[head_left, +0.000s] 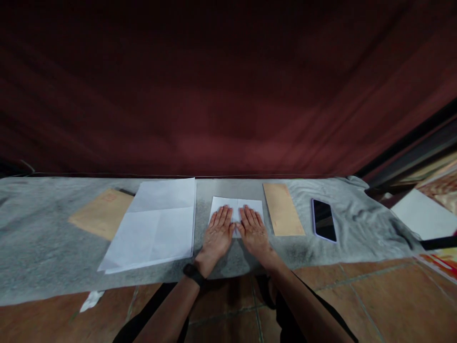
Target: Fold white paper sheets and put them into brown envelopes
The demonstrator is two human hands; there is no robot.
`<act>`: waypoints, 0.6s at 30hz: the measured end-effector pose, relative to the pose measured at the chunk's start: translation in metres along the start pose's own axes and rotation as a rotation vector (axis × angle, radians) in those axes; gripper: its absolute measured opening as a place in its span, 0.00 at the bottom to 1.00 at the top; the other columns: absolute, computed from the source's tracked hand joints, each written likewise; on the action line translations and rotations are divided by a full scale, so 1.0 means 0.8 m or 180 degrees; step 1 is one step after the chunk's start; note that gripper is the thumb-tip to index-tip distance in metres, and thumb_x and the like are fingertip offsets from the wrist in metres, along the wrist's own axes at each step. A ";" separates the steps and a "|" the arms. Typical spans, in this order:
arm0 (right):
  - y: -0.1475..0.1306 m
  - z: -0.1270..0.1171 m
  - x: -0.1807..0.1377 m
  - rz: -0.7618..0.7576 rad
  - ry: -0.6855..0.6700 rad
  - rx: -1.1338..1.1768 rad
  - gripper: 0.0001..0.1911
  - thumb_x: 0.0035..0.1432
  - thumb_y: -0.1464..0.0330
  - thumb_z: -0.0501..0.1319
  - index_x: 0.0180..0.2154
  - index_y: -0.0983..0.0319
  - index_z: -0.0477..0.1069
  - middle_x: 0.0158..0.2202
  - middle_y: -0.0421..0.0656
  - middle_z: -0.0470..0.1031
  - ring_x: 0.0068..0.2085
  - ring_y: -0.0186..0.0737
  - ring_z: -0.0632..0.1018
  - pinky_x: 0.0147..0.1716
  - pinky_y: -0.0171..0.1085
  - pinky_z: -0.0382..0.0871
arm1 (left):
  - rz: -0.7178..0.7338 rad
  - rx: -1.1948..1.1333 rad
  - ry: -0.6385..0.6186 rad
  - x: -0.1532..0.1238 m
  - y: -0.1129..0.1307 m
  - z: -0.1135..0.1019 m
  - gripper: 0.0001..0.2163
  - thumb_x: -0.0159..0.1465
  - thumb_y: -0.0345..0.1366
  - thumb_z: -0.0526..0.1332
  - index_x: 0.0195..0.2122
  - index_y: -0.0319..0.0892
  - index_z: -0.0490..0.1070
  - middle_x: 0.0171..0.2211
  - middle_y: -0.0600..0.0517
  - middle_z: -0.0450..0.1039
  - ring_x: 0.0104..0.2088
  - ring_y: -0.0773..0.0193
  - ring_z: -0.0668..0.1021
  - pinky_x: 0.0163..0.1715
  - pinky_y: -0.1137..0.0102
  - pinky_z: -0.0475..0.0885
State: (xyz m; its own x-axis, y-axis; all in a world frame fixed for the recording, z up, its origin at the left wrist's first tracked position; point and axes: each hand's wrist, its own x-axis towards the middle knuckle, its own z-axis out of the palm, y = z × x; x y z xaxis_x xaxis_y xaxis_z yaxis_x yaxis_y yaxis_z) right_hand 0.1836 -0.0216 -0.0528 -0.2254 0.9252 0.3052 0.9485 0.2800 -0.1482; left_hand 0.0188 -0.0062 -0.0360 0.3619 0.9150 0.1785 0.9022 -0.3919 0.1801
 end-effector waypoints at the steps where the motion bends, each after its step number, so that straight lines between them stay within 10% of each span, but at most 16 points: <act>1: 0.003 -0.001 -0.001 0.0027 -0.0001 -0.0020 0.29 0.75 0.62 0.47 0.70 0.67 0.53 0.72 0.54 0.52 0.72 0.49 0.56 0.69 0.52 0.51 | -0.0032 0.0002 -0.0006 0.000 -0.003 -0.002 0.25 0.74 0.39 0.44 0.70 0.35 0.56 0.71 0.42 0.54 0.72 0.56 0.55 0.70 0.55 0.54; 10: 0.021 -0.003 -0.008 0.0327 0.0018 0.0060 0.30 0.73 0.61 0.49 0.71 0.66 0.52 0.71 0.53 0.56 0.70 0.51 0.60 0.67 0.51 0.54 | -0.0401 0.0047 0.0070 -0.007 -0.035 -0.007 0.27 0.73 0.40 0.46 0.68 0.29 0.58 0.70 0.36 0.57 0.70 0.48 0.61 0.68 0.53 0.59; 18: 0.047 -0.027 0.067 0.0630 -0.0408 0.0201 0.24 0.71 0.66 0.50 0.64 0.66 0.64 0.65 0.54 0.67 0.64 0.50 0.67 0.62 0.47 0.59 | -0.0590 -0.0160 0.0170 -0.007 -0.039 -0.020 0.24 0.68 0.34 0.55 0.64 0.28 0.65 0.65 0.34 0.66 0.63 0.46 0.71 0.63 0.55 0.66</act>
State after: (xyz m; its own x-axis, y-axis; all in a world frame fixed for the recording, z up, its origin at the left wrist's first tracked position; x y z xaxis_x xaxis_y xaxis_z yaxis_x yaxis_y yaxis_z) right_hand 0.2117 0.0332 -0.0218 -0.0668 0.9875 0.1431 0.9621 0.1017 -0.2530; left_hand -0.0152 -0.0007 -0.0271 0.1766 0.9660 0.1887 0.9389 -0.2229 0.2624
